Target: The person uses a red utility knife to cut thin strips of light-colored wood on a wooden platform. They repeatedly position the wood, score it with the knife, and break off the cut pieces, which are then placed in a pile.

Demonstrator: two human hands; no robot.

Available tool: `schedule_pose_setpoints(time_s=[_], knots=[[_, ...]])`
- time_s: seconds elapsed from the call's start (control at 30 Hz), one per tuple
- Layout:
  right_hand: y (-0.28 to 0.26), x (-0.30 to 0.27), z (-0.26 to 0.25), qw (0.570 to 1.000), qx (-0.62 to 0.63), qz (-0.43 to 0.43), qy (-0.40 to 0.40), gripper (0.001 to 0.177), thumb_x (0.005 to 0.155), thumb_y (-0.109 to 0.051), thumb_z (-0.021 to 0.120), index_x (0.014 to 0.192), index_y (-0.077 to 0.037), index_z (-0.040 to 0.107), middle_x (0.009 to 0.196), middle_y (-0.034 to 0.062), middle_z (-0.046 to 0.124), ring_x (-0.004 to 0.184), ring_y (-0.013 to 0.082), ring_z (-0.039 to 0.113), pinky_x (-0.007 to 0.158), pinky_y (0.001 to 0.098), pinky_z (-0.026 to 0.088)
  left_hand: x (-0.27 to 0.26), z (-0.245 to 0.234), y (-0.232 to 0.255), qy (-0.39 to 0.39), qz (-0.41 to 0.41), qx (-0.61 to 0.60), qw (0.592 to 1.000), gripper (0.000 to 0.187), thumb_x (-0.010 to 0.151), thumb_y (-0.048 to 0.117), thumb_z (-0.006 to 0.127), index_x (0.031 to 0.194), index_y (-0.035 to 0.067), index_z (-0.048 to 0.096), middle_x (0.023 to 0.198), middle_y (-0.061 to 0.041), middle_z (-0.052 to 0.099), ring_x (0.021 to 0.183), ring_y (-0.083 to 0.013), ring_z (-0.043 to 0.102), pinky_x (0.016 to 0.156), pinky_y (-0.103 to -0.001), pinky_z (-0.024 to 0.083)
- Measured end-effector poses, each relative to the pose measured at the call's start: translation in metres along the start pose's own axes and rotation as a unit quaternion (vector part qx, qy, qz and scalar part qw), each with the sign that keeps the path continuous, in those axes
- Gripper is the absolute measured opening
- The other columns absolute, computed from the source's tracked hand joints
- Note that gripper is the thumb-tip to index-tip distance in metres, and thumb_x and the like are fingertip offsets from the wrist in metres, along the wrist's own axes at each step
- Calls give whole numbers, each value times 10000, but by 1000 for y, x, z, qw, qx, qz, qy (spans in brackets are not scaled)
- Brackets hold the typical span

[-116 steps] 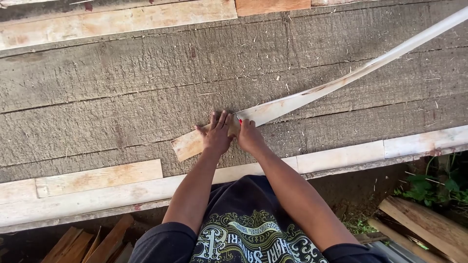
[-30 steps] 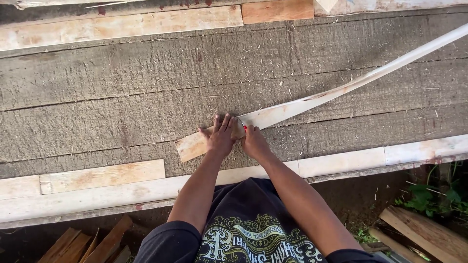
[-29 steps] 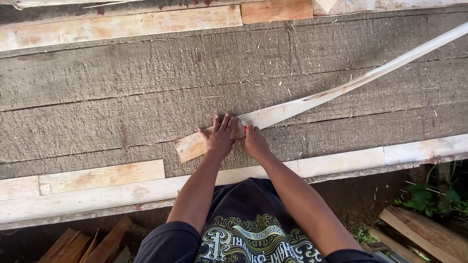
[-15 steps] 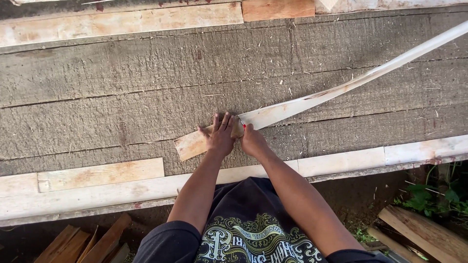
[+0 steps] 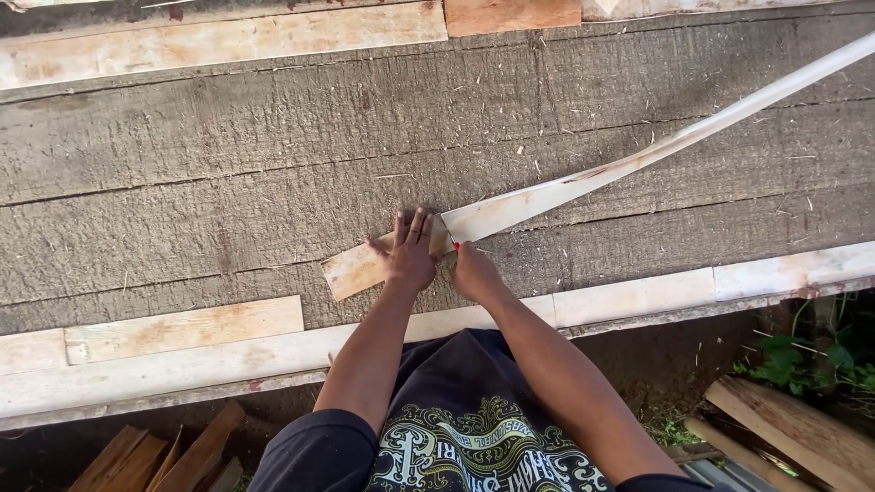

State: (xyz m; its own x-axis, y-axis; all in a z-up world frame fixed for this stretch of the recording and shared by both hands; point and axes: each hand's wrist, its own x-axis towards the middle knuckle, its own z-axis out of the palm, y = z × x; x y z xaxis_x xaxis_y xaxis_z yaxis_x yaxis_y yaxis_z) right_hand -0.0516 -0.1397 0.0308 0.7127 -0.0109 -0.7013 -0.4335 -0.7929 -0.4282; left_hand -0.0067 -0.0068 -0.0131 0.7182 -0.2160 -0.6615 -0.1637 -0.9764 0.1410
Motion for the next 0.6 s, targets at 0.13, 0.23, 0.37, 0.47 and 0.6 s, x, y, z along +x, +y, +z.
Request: schedule_pose_setpoints(time_s=[0.13,0.23,0.37,0.47,0.6], knots=[[-9,-24,-8,999,30,-1,16,342,963,-155,444,1246,35,468,1097,355,679,1087,562,670,865,618,556,-12,-11,2,-5,5,-2,1000,757,1036,410,449,1661,312,32,1726,135,-131,1577,-218,-187,1120,-859,103],[-22,-44,-21,999,39,-11,7,360,976,-117,463,1281,74,447,1102,379,668,1096,576,659,862,633,553,-11,-16,3,-5,3,-10,1000,763,1040,406,448,1661,316,14,1721,142,-147,1571,-218,-207,1130,-850,104],[5,-32,-1,999,44,4,-9,319,1024,-144,459,1277,51,451,1107,368,656,1039,533,690,793,578,577,-12,-11,4,-6,5,-3,1000,766,1044,452,448,1660,308,16,1726,125,-133,1576,-235,-189,1118,-864,98],[3,-39,-2,999,44,19,-19,328,1038,-146,437,1300,52,437,1136,365,649,1050,524,689,798,574,578,-14,-12,3,-3,7,1,1000,765,1048,445,451,1658,314,7,1724,129,-137,1574,-233,-192,1113,-869,94],[15,-33,8,998,40,37,-27,347,1050,-181,432,1324,32,428,1154,348,646,1040,506,697,772,554,578,-10,-9,4,-3,4,8,1000,769,1047,480,443,1659,309,9,1723,127,-143,1573,-241,-192,1109,-875,96]])
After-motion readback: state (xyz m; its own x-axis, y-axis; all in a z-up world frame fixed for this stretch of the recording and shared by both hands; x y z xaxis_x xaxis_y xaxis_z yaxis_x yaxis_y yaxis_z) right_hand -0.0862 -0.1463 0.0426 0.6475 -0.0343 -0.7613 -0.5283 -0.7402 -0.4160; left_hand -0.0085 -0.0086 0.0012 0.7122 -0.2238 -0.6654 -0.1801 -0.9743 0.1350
